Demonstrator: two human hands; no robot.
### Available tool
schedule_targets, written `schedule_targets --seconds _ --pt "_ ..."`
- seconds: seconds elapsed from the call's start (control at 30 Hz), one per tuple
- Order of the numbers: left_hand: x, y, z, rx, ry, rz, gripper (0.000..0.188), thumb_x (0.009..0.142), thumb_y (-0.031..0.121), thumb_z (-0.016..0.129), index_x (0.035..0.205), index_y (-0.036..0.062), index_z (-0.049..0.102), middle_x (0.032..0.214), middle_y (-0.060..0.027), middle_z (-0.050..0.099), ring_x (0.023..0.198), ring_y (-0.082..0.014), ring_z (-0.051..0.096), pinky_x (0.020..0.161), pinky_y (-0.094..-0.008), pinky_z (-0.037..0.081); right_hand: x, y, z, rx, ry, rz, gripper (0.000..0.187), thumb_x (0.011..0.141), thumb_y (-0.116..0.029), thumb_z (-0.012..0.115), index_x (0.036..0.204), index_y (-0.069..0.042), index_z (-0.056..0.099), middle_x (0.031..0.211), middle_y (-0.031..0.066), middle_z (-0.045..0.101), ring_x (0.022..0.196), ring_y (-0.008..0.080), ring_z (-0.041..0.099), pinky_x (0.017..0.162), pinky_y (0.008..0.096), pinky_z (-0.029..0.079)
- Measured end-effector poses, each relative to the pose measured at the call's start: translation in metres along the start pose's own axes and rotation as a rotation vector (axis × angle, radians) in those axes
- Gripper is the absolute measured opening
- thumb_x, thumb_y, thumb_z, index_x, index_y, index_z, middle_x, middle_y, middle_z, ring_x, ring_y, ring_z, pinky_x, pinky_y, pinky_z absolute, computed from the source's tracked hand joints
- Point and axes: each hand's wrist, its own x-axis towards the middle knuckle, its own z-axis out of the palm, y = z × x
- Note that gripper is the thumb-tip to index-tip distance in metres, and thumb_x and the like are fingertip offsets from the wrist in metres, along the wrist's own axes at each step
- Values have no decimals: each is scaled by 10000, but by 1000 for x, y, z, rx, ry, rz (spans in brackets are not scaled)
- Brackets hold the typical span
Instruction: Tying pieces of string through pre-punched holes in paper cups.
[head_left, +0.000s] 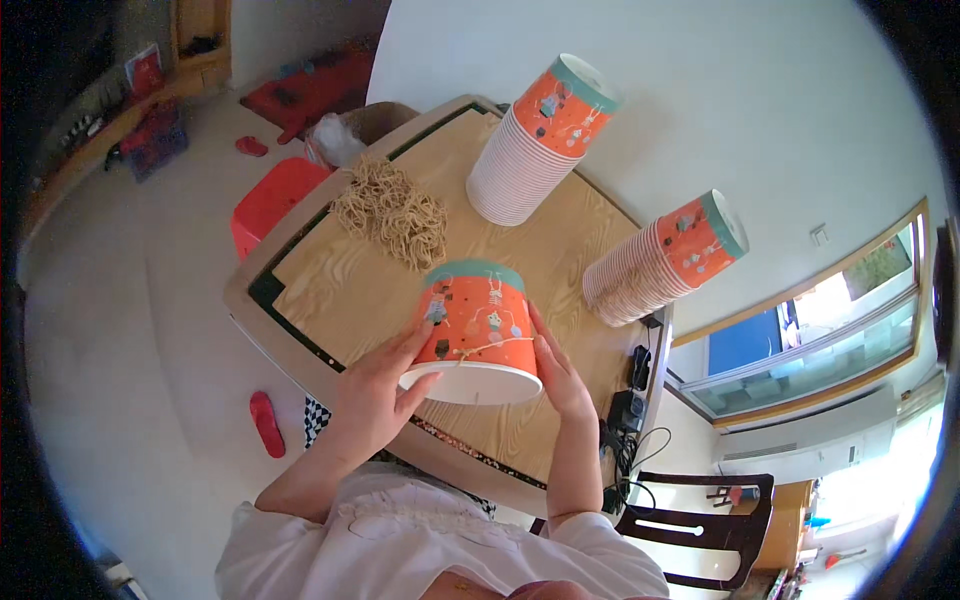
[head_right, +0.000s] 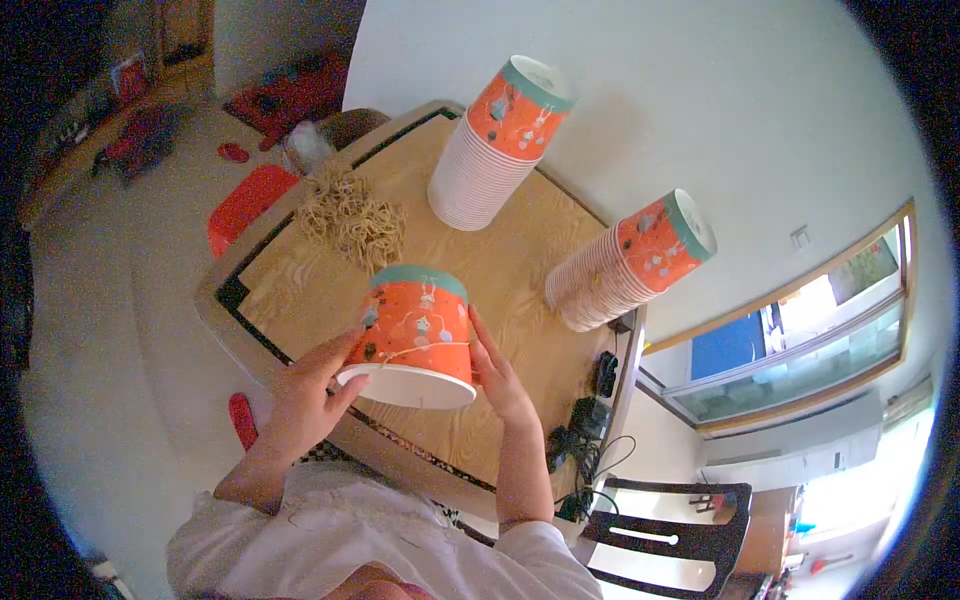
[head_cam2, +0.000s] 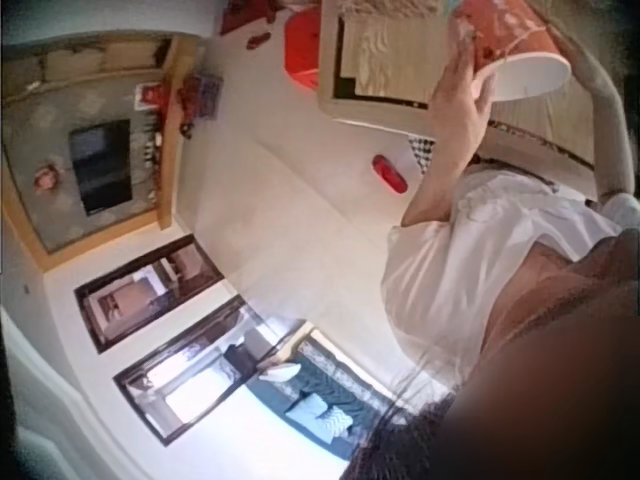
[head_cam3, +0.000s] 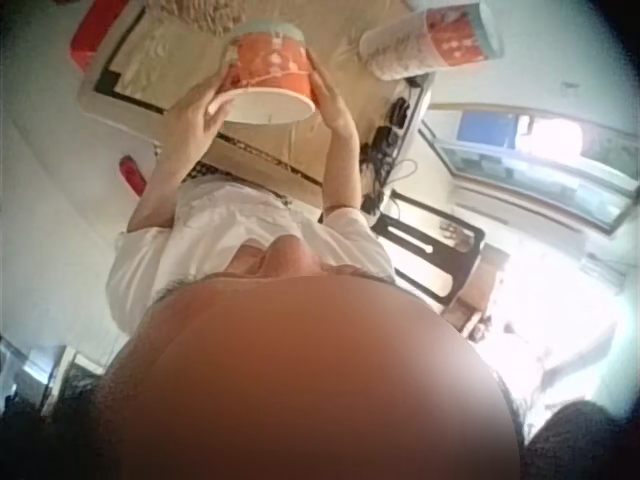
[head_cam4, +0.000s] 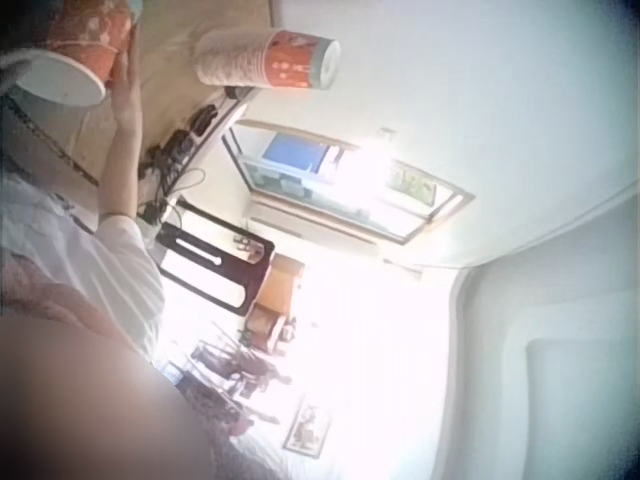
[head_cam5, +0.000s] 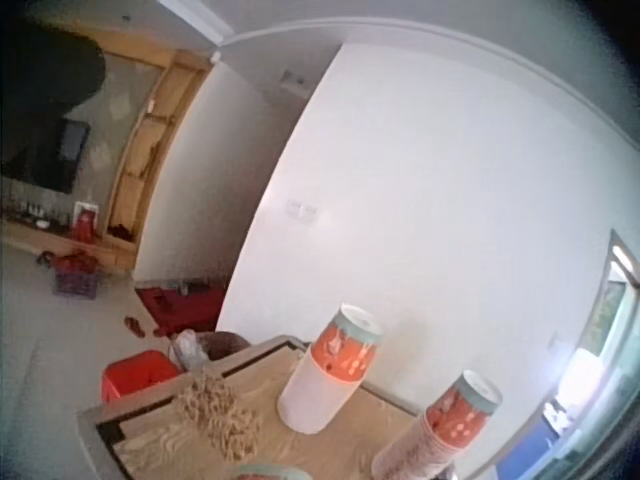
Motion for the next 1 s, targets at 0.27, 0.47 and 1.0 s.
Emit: schedule_targets --seconds 0.27,0.47,1.0 --pt "53 34 24 -390 -32 -89 474 885 203 560 1281 -19 421 1143 -204 565 1058 -323 563 877 -376 448 -4 -49 -52 -244 152 -448 617 958 -341 422 1444 -76 151 1350 82 400 1178 158 422 958 305 359" --pt "177 113 73 -614 -54 393 398 927 180 468 1248 -53 438 1168 -225 550 1102 -321 531 923 -362 403 -29 -155 -147 -532 441 -854 767 901 -474 462 1428 -10 153 1476 137 203 1351 233 224 1097 366 181" --pt "382 181 278 -601 -193 508 472 855 106 429 1322 47 397 1206 -179 535 1105 -292 526 929 -358 405 18 -153 -376 -921 849 -1052 621 932 -112 450 1445 -64 104 1455 150 237 1295 270 332 1039 387 310"
